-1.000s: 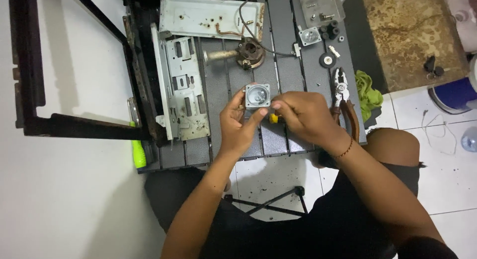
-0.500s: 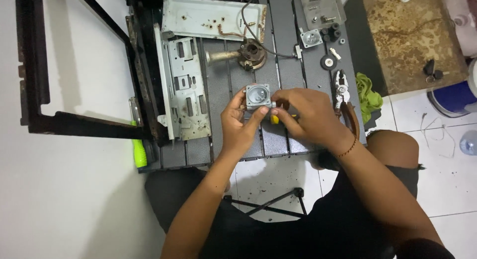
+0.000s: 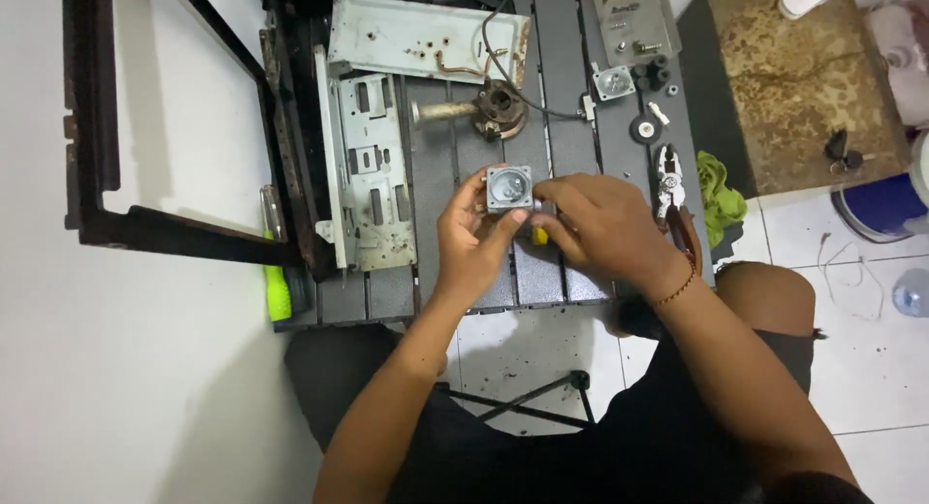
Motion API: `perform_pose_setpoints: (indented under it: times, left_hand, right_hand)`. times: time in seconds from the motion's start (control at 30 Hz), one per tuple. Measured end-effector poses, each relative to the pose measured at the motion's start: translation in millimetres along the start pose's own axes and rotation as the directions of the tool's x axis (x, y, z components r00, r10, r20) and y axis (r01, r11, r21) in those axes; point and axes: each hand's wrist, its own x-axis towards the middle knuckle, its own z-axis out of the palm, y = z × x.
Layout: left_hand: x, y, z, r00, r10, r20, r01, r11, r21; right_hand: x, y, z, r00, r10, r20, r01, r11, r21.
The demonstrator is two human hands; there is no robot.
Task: Inspecting and reassembling small mechanical components of an appliance on a workbench.
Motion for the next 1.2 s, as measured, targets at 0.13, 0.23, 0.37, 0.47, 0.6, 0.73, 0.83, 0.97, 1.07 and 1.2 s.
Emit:
perform_pose_setpoints:
  times: [0.13, 0.23, 0.37, 0.47, 0.6, 0.73, 0.83, 0.97, 1.07, 1.2]
  left_hand:
    - [2.2, 1.2, -3.4, 1.000, -0.006, 0.014, 0.006, 1.000, -0.009]
    - [4.3, 8.2, -3.9, 0.998, 0.016, 0.065, -0.018, 0.999, 0.027]
    - [6.4, 8.4, -5.3, 0.995, 0.036, 0.091, -0.040, 0.998, 0.048]
    - [6.7, 5.7, -9.8, 0.998, 0.022, 0.062, -0.024, 0.999, 0.036]
    - [8.2, 9.7, -7.5, 0.997, 0.019, 0.072, -0.021, 1.000, 0.020]
    - [8.7, 21.4, -9.6, 0.993, 0.037, 0.110, -0.047, 0.995, 0.087]
    - [11.2, 28.0, -8.1, 0.983, 0.086, 0.160, -0.100, 0.992, 0.077]
    - [10.3, 15.6, -14.0, 0.991, 0.071, 0.114, -0.074, 0.997, 0.017]
    - [9.7, 11.9, -15.1, 0.991, 0.065, 0.114, -0.070, 0.997, 0.039]
    - [7.9, 21.5, -13.0, 0.982, 0.082, 0.173, -0.096, 0.993, 0.075]
  right_hand:
    - [-3.7, 7.3, 5.6, 0.997, -0.071, -0.006, 0.070, 0.990, -0.121]
    - [-9.5, 10.6, 13.7, 0.999, 0.029, 0.014, -0.030, 0.997, 0.067]
    - [-5.5, 3.6, 10.8, 0.954, 0.229, 0.195, -0.292, 0.858, 0.423]
    - [-1.9, 1.2, -0.6, 0.981, 0.139, 0.138, -0.167, 0.960, 0.226]
    - [-1.9, 3.2, 0.6, 0.995, -0.034, 0.089, 0.040, 0.997, -0.069]
    - [-15.8, 12.2, 23.1, 0.929, 0.241, 0.279, -0.320, 0.905, 0.282]
    - [-14.6, 10.0, 21.9, 0.878, 0.311, 0.364, -0.474, 0.669, 0.573]
    - [0.6, -5.0, -7.7, 0.953, 0.187, 0.238, -0.233, 0.955, 0.185]
    - [3.2, -6.8, -13.1, 0.981, 0.074, 0.179, -0.076, 0.997, 0.002]
    - [1.0, -5.0, -8.7, 0.987, -0.001, 0.162, 0.012, 0.998, -0.067]
